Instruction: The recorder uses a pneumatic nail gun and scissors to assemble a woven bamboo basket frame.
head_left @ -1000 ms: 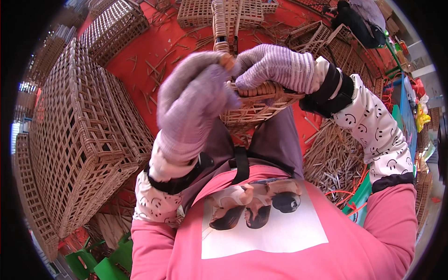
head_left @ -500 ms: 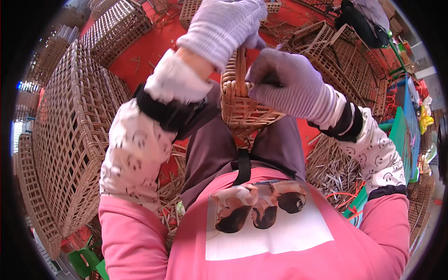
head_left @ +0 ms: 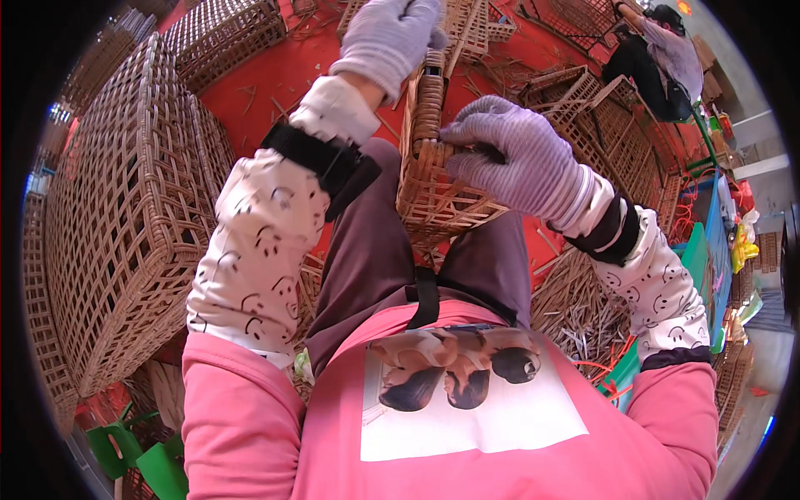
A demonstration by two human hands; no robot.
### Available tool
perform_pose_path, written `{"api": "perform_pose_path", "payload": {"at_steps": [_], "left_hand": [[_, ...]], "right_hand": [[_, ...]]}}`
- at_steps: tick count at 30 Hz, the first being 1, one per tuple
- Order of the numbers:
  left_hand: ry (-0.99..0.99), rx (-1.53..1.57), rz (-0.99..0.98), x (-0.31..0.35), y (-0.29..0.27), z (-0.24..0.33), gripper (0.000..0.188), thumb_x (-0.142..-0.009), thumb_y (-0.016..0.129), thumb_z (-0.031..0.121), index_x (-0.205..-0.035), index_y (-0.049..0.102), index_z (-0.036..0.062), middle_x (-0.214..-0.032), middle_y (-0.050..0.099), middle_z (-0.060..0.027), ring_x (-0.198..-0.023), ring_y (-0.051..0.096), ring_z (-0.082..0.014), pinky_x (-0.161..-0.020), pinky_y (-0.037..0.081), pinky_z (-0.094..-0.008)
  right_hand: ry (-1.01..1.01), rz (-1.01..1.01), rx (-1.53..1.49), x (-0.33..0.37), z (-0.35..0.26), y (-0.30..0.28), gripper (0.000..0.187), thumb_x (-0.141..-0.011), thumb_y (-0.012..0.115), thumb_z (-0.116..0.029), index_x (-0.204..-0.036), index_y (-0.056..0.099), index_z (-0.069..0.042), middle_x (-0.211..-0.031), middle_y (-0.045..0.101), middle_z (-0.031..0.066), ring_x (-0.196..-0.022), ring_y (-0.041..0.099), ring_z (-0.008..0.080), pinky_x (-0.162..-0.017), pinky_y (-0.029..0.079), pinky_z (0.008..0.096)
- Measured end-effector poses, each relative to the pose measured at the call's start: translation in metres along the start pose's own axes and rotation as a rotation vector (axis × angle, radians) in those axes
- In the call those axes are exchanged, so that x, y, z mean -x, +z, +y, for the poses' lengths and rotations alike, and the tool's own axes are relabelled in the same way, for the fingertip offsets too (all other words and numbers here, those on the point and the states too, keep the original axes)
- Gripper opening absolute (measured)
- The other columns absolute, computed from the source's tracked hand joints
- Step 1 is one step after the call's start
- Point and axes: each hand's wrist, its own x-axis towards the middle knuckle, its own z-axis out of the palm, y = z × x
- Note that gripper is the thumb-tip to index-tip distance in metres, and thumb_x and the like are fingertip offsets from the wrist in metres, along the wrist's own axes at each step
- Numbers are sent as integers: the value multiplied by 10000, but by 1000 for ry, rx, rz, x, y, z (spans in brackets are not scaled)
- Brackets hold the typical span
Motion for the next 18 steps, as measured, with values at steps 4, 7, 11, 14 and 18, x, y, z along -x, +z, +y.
{"api": "perform_pose_path", "payload": {"at_steps": [4,7,11,14,18], "left_hand": [[-9,-34,41,53,-41,20,186,-909,487,142,-911,580,-18,-710,600,-49,-535,519,-86,-491,403,-208],[-98,126,99,114,-38,17,134,-875,533,131,-864,594,11,-610,565,-12,-554,529,-80,-537,426,-212],[-327,249,5,186,-17,24,130,-872,560,68,-980,576,-2,-710,560,-12,-617,506,-54,-569,428,-207],[-332,311,-5,202,-10,16,209,-864,572,34,-1067,558,-9,-774,569,-30,-675,521,-53,-614,443,-204],[-262,262,-27,206,-10,19,283,-866,578,45,-1139,538,-19,-840,596,-55,-748,553,-79,-685,467,-219]], "right_hand": [[407,-303,-387,-12,0,-7,290,-800,656,-222,-975,632,8,-773,636,106,-699,596,157,-665,487,288],[622,-433,-554,-18,-3,-17,331,-835,646,-276,-996,598,9,-795,612,37,-721,559,86,-637,473,239],[714,-498,-722,-22,-1,-15,359,-821,666,-273,-1033,557,-6,-857,588,19,-725,539,63,-604,459,204],[716,-517,-780,-23,4,-14,357,-801,669,-223,-1065,555,-11,-885,592,29,-744,551,72,-607,468,211],[789,-552,-917,-23,10,-13,400,-772,667,-188,-1107,548,-4,-905,609,35,-740,585,85,-603,493,211]]}}
